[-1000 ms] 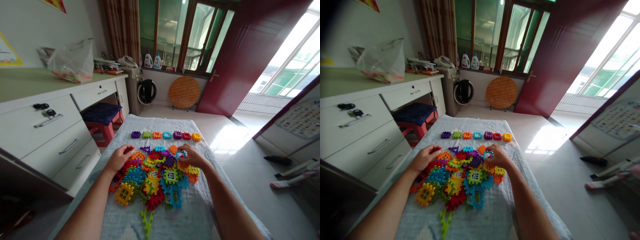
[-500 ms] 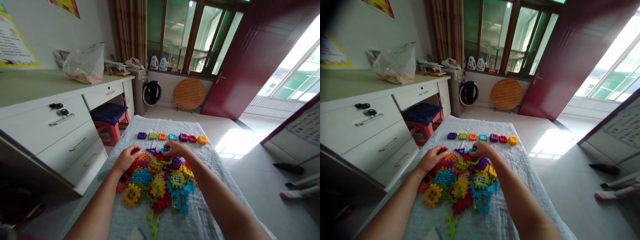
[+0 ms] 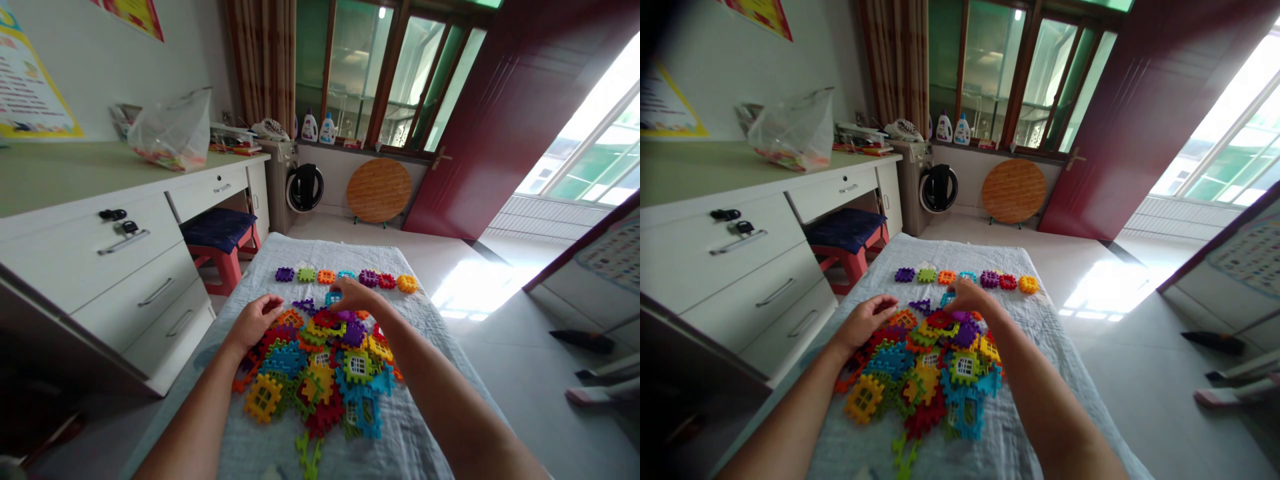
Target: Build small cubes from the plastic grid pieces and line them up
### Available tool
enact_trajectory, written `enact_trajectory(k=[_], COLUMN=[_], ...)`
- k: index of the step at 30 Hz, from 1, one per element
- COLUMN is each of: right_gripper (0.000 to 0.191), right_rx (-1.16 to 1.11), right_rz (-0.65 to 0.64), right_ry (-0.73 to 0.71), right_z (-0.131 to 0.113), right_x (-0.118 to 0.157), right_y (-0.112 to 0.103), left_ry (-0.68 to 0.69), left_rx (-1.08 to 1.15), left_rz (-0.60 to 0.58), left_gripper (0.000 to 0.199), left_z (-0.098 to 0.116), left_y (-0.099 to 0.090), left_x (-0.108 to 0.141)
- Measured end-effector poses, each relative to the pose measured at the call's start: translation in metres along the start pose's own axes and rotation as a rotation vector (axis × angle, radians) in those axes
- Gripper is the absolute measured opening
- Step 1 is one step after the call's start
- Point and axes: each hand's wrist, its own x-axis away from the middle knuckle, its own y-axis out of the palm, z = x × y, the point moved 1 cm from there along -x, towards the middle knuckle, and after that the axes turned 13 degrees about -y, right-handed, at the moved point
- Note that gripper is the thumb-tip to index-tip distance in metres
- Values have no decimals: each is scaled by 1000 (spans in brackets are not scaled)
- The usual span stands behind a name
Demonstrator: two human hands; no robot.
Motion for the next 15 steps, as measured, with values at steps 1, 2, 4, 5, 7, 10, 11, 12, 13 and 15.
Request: enact_trajectory(k=[1,2,4,5,7,10,11,12,13,15], right_gripper=[43,47,54,56,56,56,56,56,56,57], right_rx=[30,66,145,176,213,227,230,234,237,246], right_rz=[65,124,169,155,109,69,57,45,33,11], right_ry=[30,75,181,224,273,286,287,287,288,293], right_z=[6,12,26,33,45,55,56,57,58,58], right_x=[0,-1,-2,-3,-6,-12,-13,-15,-16,-19], right_y=[-5,-11,-21,-25,-28,-26,-24,-22,-20,-16], left_ry=[-6,-10,-11,-9,-3,1,2,3,4,3], left_rx=[-2,-4,-7,-9,-13,-19,-19,-17,-14,-11], left_rz=[-1,-1,6,12,22,24,22,22,22,21], left_gripper=[39,39,40,40,40,39,38,38,38,38], left_z=[0,1,1,1,1,0,-1,-1,-1,-2], left_y=[0,0,0,0,0,-1,-1,-1,-1,-1], left_x=[0,0,0,1,0,-1,-1,-1,-1,-1])
